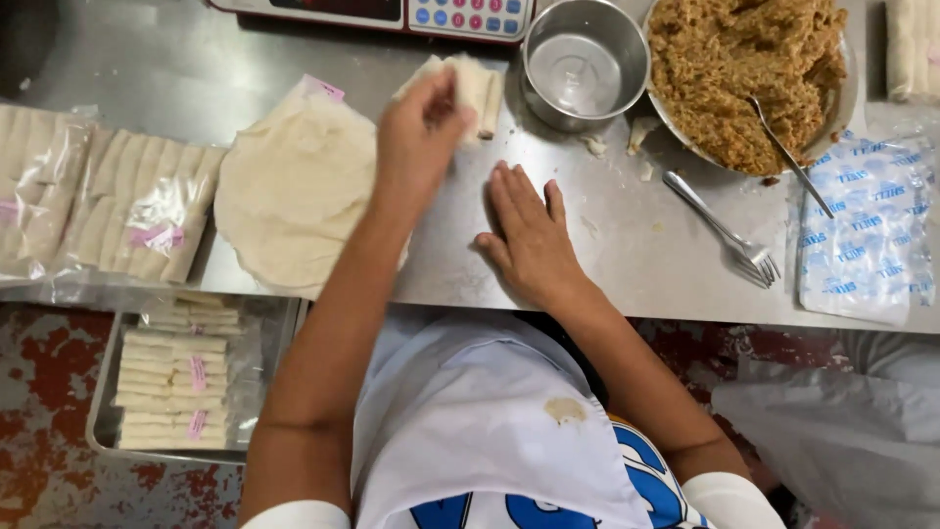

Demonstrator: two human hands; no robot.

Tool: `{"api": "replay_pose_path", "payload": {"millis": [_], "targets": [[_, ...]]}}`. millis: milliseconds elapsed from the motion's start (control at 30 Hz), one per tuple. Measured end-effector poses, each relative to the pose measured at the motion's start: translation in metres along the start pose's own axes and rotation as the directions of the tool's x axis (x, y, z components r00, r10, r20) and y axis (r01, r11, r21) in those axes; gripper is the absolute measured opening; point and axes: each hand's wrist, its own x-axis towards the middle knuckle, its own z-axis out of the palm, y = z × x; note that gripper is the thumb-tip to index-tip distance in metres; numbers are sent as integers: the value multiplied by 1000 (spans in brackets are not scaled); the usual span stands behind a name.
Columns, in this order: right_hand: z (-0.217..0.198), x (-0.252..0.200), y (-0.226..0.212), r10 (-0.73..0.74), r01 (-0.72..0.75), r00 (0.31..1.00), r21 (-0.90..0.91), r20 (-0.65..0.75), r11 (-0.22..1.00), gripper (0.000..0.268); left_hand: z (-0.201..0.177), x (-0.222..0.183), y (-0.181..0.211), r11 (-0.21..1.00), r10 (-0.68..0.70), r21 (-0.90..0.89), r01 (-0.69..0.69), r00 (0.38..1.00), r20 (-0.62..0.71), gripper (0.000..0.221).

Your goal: A person is peeling spring roll wrappers, adding filling with a fork, and rolling them into cylinders on a stainless steel workbench.

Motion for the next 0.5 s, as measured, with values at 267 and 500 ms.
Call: {"api": "replay_pose_path", "payload": {"millis": [267,500], "targets": [[-4,0,-8,-10,18,998,-137,55,990,72,-54,47,-21,623,438,681,-384,893,103,33],[0,4,-10,-31,42,998,-194,59,980,73,-188,-8,-28,356,247,931,82,952,-179,65]]}}
